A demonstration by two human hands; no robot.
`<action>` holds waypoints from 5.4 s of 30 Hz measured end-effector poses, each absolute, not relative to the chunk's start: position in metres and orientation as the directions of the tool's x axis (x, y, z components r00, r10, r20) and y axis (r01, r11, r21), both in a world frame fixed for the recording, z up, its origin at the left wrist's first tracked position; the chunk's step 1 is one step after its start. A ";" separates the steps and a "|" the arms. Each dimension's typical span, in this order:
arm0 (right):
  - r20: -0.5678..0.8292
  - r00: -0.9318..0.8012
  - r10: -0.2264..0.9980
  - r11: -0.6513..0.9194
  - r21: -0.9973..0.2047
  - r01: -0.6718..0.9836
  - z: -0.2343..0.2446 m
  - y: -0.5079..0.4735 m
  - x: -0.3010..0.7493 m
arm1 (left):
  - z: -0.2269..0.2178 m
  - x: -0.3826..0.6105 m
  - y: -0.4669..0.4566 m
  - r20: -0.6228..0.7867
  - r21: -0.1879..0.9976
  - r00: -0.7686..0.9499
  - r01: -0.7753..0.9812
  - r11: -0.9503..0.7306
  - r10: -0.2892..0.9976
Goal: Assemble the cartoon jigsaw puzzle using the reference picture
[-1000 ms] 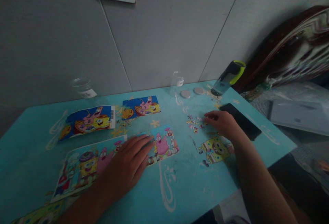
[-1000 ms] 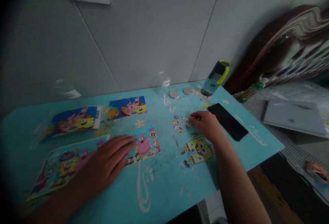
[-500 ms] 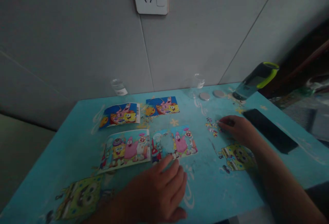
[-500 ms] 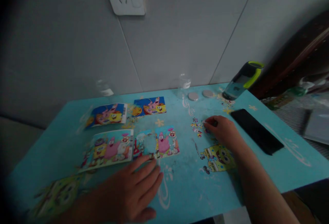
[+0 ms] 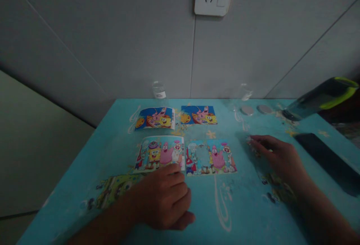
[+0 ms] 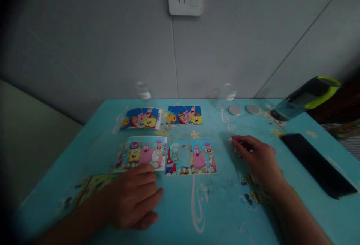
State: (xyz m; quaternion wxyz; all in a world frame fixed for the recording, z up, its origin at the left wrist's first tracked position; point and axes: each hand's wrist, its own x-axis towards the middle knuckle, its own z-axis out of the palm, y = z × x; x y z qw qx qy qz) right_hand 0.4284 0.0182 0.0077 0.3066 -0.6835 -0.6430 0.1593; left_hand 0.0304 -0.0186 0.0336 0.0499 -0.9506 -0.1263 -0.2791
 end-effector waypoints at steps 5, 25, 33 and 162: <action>0.183 -0.013 0.983 0.135 -0.674 0.726 0.007 0.016 0.409 | 0.033 0.034 -0.024 0.526 -0.001 0.827 0.236 -0.972 0.200; 0.074 0.070 0.995 0.012 -0.765 0.644 0.016 0.014 0.398 | 0.020 0.036 -0.028 0.492 0.070 0.836 0.241 -0.968 0.243; 0.145 0.042 0.989 0.084 -0.762 0.642 0.016 0.013 0.398 | 0.021 0.037 -0.027 0.458 0.075 0.856 0.232 -0.970 0.240; 0.052 0.248 0.967 -0.195 -0.475 0.858 0.015 0.017 0.441 | 0.017 0.047 -0.013 0.435 0.078 0.805 0.414 -0.907 0.405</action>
